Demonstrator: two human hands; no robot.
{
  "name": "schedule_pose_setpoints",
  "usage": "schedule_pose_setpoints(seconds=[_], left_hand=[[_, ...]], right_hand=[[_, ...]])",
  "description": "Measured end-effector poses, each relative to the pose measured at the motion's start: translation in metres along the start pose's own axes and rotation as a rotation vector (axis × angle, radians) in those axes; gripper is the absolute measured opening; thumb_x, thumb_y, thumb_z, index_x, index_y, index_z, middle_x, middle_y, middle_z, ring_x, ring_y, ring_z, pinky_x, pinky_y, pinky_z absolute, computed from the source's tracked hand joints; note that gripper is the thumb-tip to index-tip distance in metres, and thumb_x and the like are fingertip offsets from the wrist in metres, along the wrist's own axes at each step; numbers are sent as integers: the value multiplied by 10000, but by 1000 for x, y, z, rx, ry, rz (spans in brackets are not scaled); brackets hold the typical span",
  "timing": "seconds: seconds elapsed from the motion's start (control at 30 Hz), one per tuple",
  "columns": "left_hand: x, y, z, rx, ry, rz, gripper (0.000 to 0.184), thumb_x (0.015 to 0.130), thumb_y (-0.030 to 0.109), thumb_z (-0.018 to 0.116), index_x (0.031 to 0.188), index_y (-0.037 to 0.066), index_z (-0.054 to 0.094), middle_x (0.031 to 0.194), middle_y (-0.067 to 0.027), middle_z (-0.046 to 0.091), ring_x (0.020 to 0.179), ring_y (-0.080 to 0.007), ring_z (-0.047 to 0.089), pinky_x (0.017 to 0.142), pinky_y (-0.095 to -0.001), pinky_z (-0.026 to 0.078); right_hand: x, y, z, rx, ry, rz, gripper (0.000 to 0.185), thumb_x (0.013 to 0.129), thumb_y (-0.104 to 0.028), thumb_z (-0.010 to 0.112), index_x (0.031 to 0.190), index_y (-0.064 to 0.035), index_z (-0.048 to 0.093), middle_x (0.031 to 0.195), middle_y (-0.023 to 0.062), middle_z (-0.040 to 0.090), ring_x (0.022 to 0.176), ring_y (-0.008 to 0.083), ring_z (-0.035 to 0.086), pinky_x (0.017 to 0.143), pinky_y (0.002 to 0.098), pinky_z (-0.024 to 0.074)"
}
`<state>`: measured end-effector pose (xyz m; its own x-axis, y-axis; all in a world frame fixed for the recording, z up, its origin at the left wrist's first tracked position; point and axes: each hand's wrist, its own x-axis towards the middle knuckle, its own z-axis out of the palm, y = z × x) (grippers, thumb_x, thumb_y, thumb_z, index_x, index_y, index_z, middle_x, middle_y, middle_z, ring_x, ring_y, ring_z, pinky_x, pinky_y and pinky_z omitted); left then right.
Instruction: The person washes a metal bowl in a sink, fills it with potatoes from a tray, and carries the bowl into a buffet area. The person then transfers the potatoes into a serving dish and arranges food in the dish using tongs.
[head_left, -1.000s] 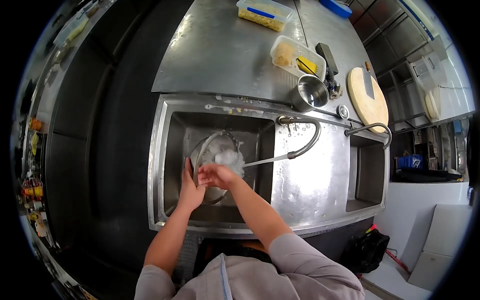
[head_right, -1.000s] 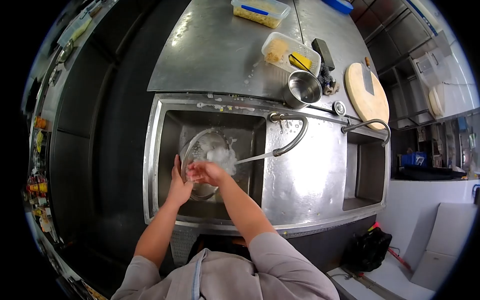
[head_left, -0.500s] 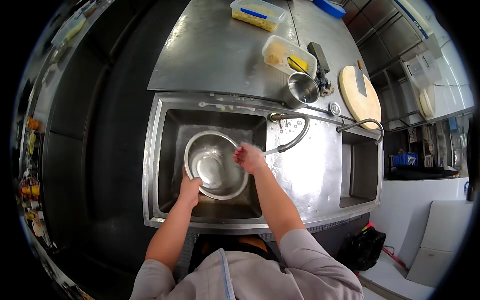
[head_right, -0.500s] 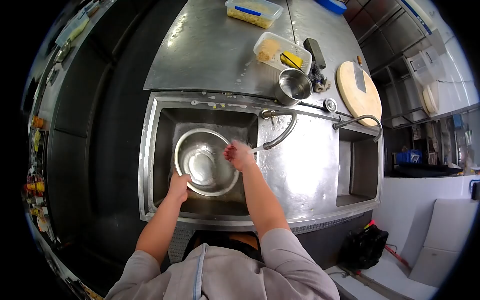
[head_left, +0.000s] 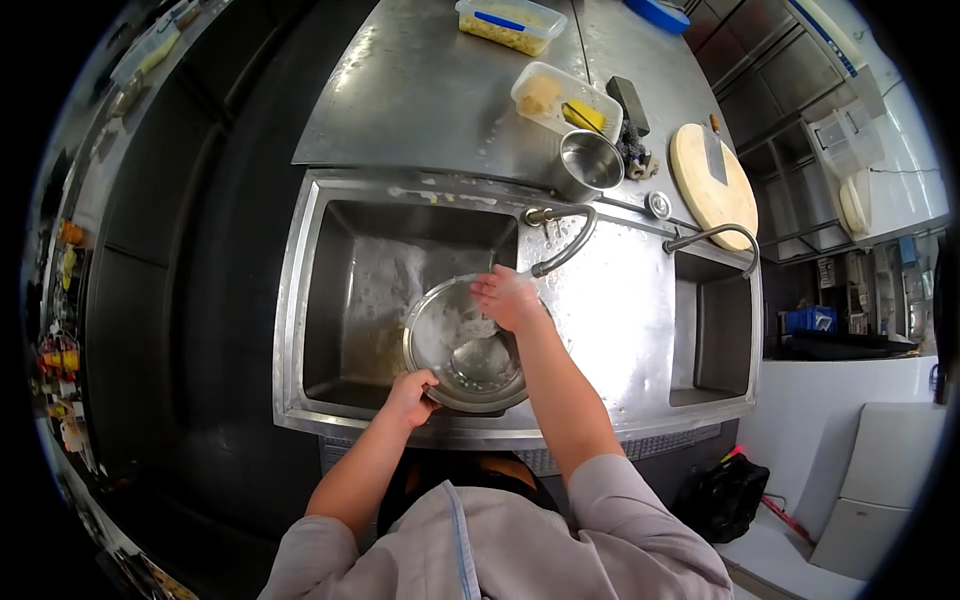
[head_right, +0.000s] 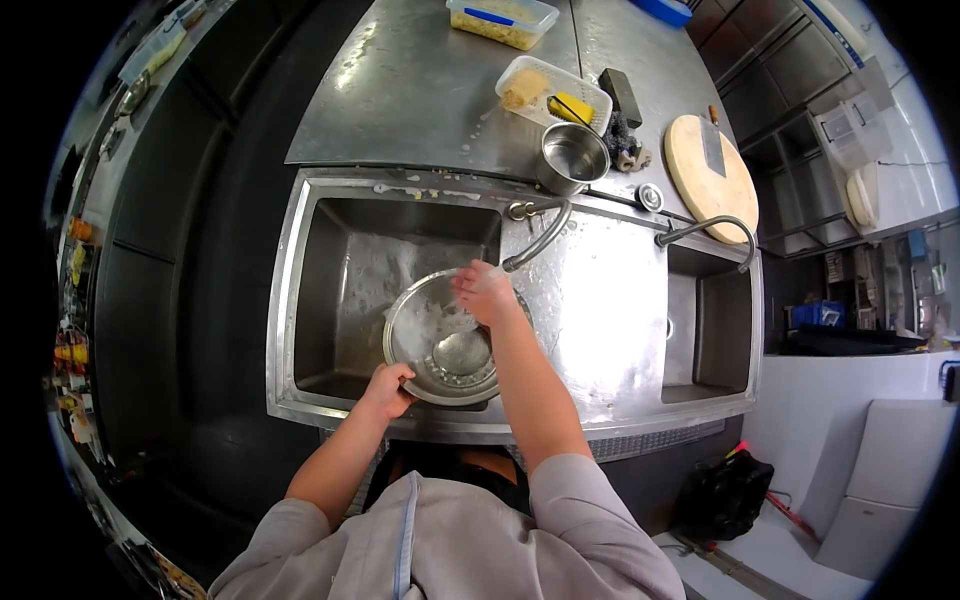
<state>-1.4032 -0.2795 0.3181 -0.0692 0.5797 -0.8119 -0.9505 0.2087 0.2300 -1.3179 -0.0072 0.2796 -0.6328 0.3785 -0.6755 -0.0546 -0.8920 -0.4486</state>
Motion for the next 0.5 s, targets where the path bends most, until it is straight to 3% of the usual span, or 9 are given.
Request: schedule_pose_setpoints(seconds=[0.07, 0.1, 0.2, 0.33, 0.4, 0.43, 0.5], left_hand=[[4, -8, -2, -9, -34, 16, 233, 767, 11, 571, 997, -20, 591, 940, -142, 652, 811, -265, 654, 684, -428, 553], [2, -10, 0, -10, -35, 17, 233, 767, 11, 571, 997, -20, 591, 940, -142, 652, 811, -265, 654, 684, -428, 553], [-1, -11, 7, 33, -13, 41, 336, 759, -13, 536, 1087, -62, 588, 1011, -164, 662, 865, -321, 674, 794, -474, 569], [8, -16, 9, 66, 12, 19, 319, 753, -18, 542, 1064, -58, 597, 1000, -163, 666, 862, -305, 673, 768, -438, 565], [15, -15, 8, 99, -29, 58, 312, 751, -18, 543, 1055, -55, 600, 995, -163, 668, 856, -297, 673, 751, -421, 563], [17, -16, 5, 86, -33, 119, 304, 751, -16, 542, 1047, -49, 603, 982, -156, 667, 847, -288, 669, 740, -409, 556], [14, -14, -1, 61, -32, 187, 295, 752, -15, 541, 1038, -42, 606, 969, -150, 666, 838, -279, 666, 730, -397, 549]], right_hand=[[-10, -7, 31, -319, 132, 171, 402, 959, -396, 531, 1190, -69, 579, 1076, 123, 663, 1003, 286, 610, 872, 419, 453], [-15, -10, 46, -404, 135, 205, 328, 947, -365, 570, 1158, -116, 603, 1014, 76, 671, 944, 246, 629, 863, 414, 458], [-17, -7, 67, -529, 107, 164, 265, 943, -318, 584, 1092, -104, 635, 1013, 67, 665, 908, 228, 637, 857, 411, 465], [-6, 19, 51, -499, -70, 142, 232, 945, -282, 577, 1038, -81, 647, 984, 77, 666, 882, 230, 641, 854, 417, 479], [1, 37, 31, -356, -234, 274, 203, 940, -242, 581, 992, -59, 652, 947, 88, 663, 889, 242, 638, 853, 429, 493], [-2, 37, 22, -365, -237, 280, 203, 940, -242, 581, 992, -59, 652, 947, 88, 663, 889, 242, 638, 853, 429, 493], [-17, 23, 10, -391, -28, 448, 178, 922, -213, 595, 971, -50, 647, 896, 90, 658, 888, 247, 634, 842, 427, 501]])
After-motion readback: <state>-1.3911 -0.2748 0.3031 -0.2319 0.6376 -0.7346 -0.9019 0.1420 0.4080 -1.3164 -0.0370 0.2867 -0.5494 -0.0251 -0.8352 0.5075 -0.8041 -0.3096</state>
